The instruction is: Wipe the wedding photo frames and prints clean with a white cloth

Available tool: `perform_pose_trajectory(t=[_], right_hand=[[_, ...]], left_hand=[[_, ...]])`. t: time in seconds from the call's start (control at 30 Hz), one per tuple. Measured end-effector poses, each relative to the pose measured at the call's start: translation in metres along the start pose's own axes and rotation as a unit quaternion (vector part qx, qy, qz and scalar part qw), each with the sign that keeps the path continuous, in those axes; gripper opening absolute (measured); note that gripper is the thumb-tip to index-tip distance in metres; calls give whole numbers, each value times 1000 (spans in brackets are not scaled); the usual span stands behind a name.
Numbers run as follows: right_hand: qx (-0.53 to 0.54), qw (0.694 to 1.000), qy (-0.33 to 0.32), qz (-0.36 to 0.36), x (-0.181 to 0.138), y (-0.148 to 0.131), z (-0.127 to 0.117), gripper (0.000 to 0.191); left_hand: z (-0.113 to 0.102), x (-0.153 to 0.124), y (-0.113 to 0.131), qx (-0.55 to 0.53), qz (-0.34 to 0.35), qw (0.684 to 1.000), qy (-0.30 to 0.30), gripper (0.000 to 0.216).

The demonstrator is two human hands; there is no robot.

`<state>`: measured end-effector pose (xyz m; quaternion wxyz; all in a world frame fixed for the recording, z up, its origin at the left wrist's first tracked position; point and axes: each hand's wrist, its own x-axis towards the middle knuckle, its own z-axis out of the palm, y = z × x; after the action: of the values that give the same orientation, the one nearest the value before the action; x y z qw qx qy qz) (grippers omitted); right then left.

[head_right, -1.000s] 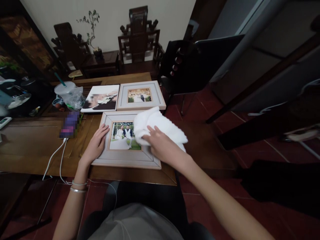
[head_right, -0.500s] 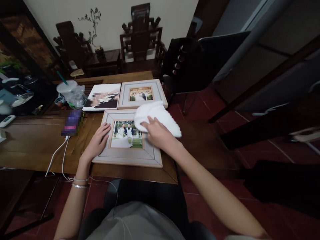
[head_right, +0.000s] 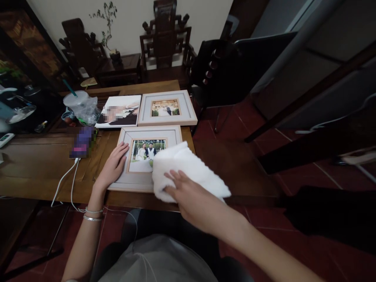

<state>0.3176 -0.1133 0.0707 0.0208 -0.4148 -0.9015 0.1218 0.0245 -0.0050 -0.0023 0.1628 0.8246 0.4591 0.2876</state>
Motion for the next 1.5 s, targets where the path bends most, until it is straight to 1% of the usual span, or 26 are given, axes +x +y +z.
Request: perform_pose_trajectory(t=[0.07,0.1,0.17,0.27,0.33,0.4,0.43,0.5,0.57,0.6,0.67,0.73,0.87,0.93,0.97,1.0,1.07,1.13,1.23,1.3,1.4,1.43,1.5], right_hand=[[24,999,-20,-8,-9,-10,-2,51],[33,999,-22,-4,-9,-11,-2,52],[43,999,-7,17,1,-2,0,56],[31,996,50,64,36,28,6,58],[-9,990,101,103,66,52,10,54],[-54,981,140,121,94,73,11,54],[-73,977,151,131,106,79,12,53],[-101,972,152,149,120,85,12,52],[-118,973,128,152,120,80,13,48],[-125,975,113,145,115,74,14,47],[-129,980,86,122,95,56,14,43],[-121,987,63,90,67,32,13,40],[-77,996,8,-32,13,-11,4,46],[-59,996,-2,-69,1,-21,1,48],[-51,996,-1,-70,0,-22,1,49],[-42,997,3,-65,2,-20,2,49],[-26,999,25,-40,14,-9,7,52],[-16,998,64,-9,34,12,14,55],[-23,987,148,53,66,51,22,54],[-43,979,180,88,87,73,24,53],[-81,976,175,102,106,88,25,54],[-92,976,170,98,108,88,25,53],[-108,978,159,85,103,78,25,51]], left_hand=[[-1,0,1,1,-1,1000,-2,42],[-1,0,1,1,-1,1000,-2,42],[-2,0,0,-4,5,1000,-5,41],[-2,0,-3,-15,19,1000,-13,41],[-2,0,-5,-21,24,999,-12,41],[-1,-1,-7,-25,25,999,-7,41],[0,-1,-8,-26,26,999,-4,41],[1,-1,-9,-28,27,999,3,42],[1,-1,-9,-29,29,999,11,43],[2,0,-10,-30,30,999,14,44],[2,0,-10,-31,31,999,18,45],[2,0,-9,-31,29,999,17,46],[2,0,-8,-35,21,999,20,46],[2,0,-7,-37,19,999,23,46],[2,-1,-7,-39,19,999,24,46],[2,-1,-7,-41,20,999,24,46],[2,-1,-7,-45,25,998,26,46],[2,-1,-8,-47,26,998,26,45],[2,-1,-8,-46,23,998,29,44],[2,-2,-7,-46,20,998,32,44],[2,-2,-6,-47,17,998,38,45],[2,-2,-6,-48,16,998,40,45],[3,-2,-7,-48,18,998,41,46]])
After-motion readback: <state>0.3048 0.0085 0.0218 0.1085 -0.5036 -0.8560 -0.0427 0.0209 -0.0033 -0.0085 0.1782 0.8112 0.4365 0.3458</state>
